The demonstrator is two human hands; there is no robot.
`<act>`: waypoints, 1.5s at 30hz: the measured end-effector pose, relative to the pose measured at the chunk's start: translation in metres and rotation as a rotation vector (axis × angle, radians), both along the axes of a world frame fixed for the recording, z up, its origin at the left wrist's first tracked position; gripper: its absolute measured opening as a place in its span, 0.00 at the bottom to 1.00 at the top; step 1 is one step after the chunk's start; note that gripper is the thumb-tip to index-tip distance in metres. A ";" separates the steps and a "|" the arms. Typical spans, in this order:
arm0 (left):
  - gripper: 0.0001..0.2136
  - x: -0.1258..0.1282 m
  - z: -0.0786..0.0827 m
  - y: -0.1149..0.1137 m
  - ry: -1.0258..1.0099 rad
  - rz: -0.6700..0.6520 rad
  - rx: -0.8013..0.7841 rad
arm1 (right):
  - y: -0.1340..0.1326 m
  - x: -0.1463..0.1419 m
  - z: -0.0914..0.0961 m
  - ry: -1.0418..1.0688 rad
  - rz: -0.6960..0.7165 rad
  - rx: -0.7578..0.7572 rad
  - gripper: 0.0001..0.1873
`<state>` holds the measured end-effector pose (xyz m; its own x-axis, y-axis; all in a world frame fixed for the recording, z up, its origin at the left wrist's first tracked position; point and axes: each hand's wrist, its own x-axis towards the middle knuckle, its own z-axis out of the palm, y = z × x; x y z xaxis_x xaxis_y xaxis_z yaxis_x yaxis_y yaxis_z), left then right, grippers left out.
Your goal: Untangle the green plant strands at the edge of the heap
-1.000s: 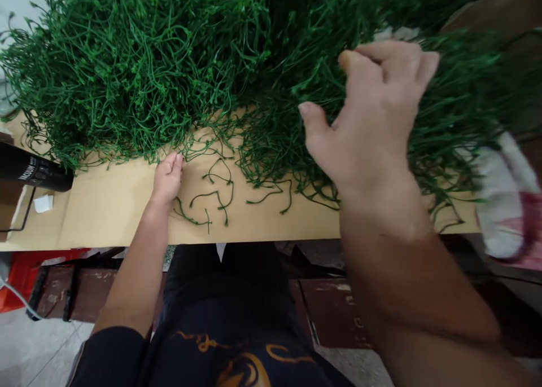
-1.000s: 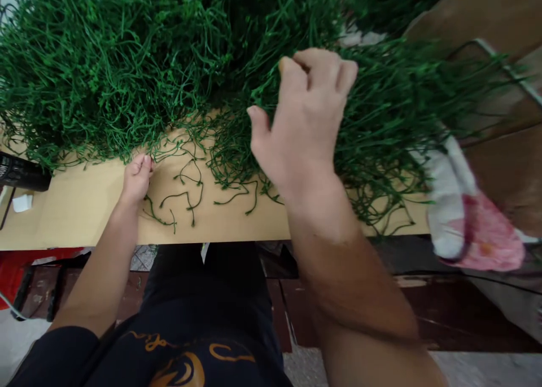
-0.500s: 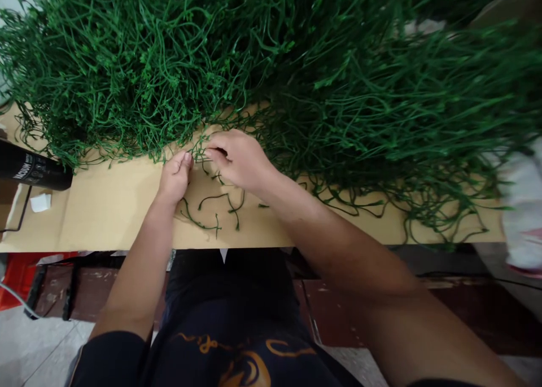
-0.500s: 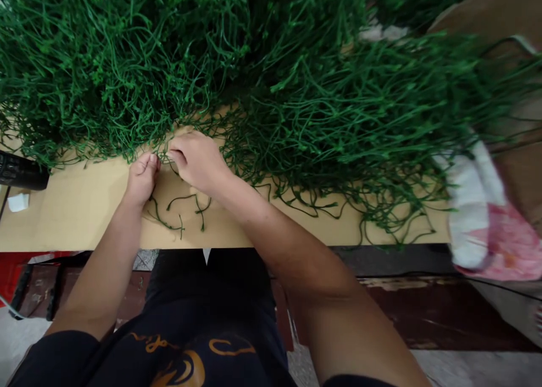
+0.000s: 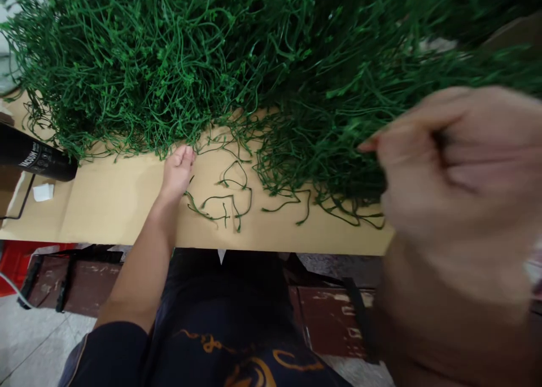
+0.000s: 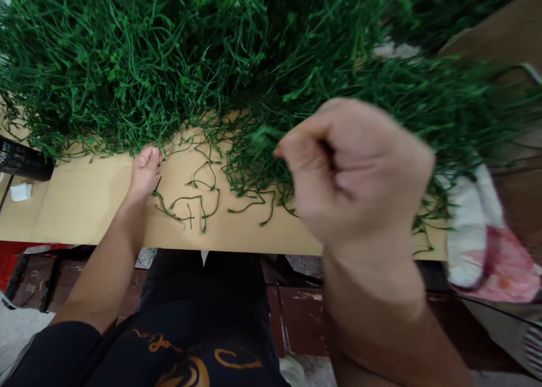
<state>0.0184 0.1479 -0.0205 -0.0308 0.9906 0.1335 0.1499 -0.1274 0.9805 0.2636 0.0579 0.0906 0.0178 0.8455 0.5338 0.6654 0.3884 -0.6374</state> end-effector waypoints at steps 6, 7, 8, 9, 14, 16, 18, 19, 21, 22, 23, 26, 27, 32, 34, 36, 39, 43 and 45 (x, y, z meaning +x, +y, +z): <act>0.25 0.007 0.010 -0.013 -0.085 -0.073 -0.071 | 0.018 0.014 -0.028 0.177 0.016 -0.111 0.10; 0.24 0.008 0.012 -0.015 -0.088 -0.093 -0.071 | 0.021 0.007 -0.034 0.197 0.074 -0.137 0.09; 0.23 0.008 0.014 -0.016 -0.090 -0.111 -0.072 | 0.024 -0.001 -0.039 0.214 0.136 -0.163 0.09; 0.22 0.008 0.015 -0.017 -0.093 -0.126 -0.076 | 0.026 -0.009 -0.043 0.230 0.195 -0.189 0.10; 0.17 0.009 0.020 -0.019 -0.129 -0.197 -0.144 | 0.035 -0.039 -0.055 0.321 0.339 -0.261 0.12; 0.16 0.011 0.020 -0.021 -0.140 -0.246 -0.148 | 0.039 -0.046 -0.061 0.367 0.364 -0.268 0.14; 0.16 0.014 0.019 -0.023 -0.153 -0.279 -0.137 | 0.043 -0.053 -0.068 0.402 0.390 -0.284 0.15; 0.16 0.016 0.019 -0.023 -0.162 -0.289 -0.130 | 0.045 -0.056 -0.071 0.413 0.404 -0.295 0.15; 0.19 0.018 0.018 -0.023 -0.178 -0.308 -0.115 | 0.047 -0.063 -0.076 0.425 0.437 -0.322 0.16; 0.20 0.019 0.017 -0.022 -0.178 -0.316 -0.108 | 0.048 -0.066 -0.078 0.433 0.454 -0.333 0.17; 0.20 0.019 0.017 -0.022 -0.170 -0.318 -0.101 | 0.048 -0.068 -0.079 0.443 0.464 -0.340 0.17; 0.18 0.019 0.018 -0.023 -0.149 -0.314 -0.106 | 0.049 -0.071 -0.082 0.480 0.455 -0.357 0.18; 0.17 0.018 0.019 -0.024 -0.149 -0.319 -0.115 | 0.049 -0.070 -0.083 0.490 0.434 -0.366 0.18; 0.17 0.021 0.016 -0.023 -0.110 -0.309 -0.075 | 0.051 -0.067 -0.089 0.464 0.338 -0.375 0.13; 0.17 0.026 0.012 -0.020 -0.099 -0.242 -0.064 | 0.049 -0.068 -0.091 0.392 0.327 -0.307 0.12; 0.16 0.030 0.008 -0.016 -0.103 -0.177 -0.084 | 0.044 -0.070 -0.089 0.315 0.317 -0.213 0.11; 0.15 0.030 0.005 -0.009 -0.100 -0.043 -0.156 | 0.027 -0.067 -0.073 0.272 0.351 -0.100 0.11; 0.15 0.023 0.011 -0.003 -0.102 0.156 -0.171 | 0.005 -0.044 -0.040 0.225 0.303 0.095 0.11; 0.16 0.019 0.014 -0.006 -0.092 0.097 -0.204 | 0.006 -0.026 -0.033 0.078 0.140 0.145 0.12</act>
